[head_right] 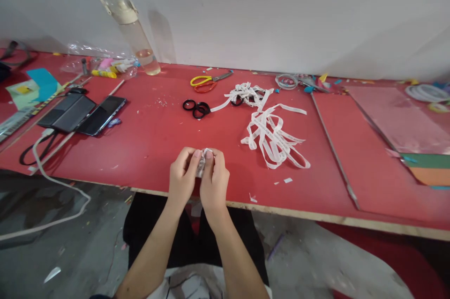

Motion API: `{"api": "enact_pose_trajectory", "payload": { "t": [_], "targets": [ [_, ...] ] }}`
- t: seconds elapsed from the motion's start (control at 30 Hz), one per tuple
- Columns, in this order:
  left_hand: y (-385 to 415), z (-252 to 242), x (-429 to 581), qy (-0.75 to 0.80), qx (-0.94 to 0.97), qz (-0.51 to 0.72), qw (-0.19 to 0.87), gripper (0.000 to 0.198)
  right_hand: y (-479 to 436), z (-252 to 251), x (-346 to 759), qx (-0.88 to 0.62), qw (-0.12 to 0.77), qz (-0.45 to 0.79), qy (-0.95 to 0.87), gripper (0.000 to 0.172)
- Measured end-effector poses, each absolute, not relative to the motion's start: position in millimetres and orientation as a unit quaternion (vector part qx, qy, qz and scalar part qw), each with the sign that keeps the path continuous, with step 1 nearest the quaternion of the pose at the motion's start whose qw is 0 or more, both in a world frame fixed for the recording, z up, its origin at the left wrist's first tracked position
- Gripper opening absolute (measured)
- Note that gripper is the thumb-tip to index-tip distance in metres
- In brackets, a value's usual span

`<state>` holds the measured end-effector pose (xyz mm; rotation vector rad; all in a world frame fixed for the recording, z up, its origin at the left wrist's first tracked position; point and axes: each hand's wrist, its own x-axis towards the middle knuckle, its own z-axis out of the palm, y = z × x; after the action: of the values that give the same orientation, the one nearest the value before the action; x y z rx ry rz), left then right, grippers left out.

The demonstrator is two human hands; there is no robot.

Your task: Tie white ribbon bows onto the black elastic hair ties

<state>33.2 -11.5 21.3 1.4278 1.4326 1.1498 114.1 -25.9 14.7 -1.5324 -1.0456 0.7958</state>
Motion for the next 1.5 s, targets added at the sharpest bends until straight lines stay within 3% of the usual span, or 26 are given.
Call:
{"api": "enact_pose_trajectory", "payload": {
  "t": [0.47, 0.67, 0.83, 1.5],
  "targets": [
    [-14, 21, 33, 0.587, 0.559, 0.443, 0.383, 0.031, -25, 13, 116, -0.635, 0.525, 0.342, -0.452, 0.032],
    [-12, 19, 33, 0.572, 0.529, 0.461, 0.426, 0.032, -26, 13, 115, -0.64, 0.521, 0.333, -0.457, 0.033],
    [-14, 20, 38, 0.608, 0.534, 0.439, 0.391, 0.031, -28, 14, 112, -0.649, 0.504, 0.324, -0.469, 0.03],
    [-13, 19, 46, 0.578, 0.489, 0.496, 0.425, 0.03, -24, 13, 120, -0.59, 0.574, 0.389, -0.413, 0.032]
  ]
}}
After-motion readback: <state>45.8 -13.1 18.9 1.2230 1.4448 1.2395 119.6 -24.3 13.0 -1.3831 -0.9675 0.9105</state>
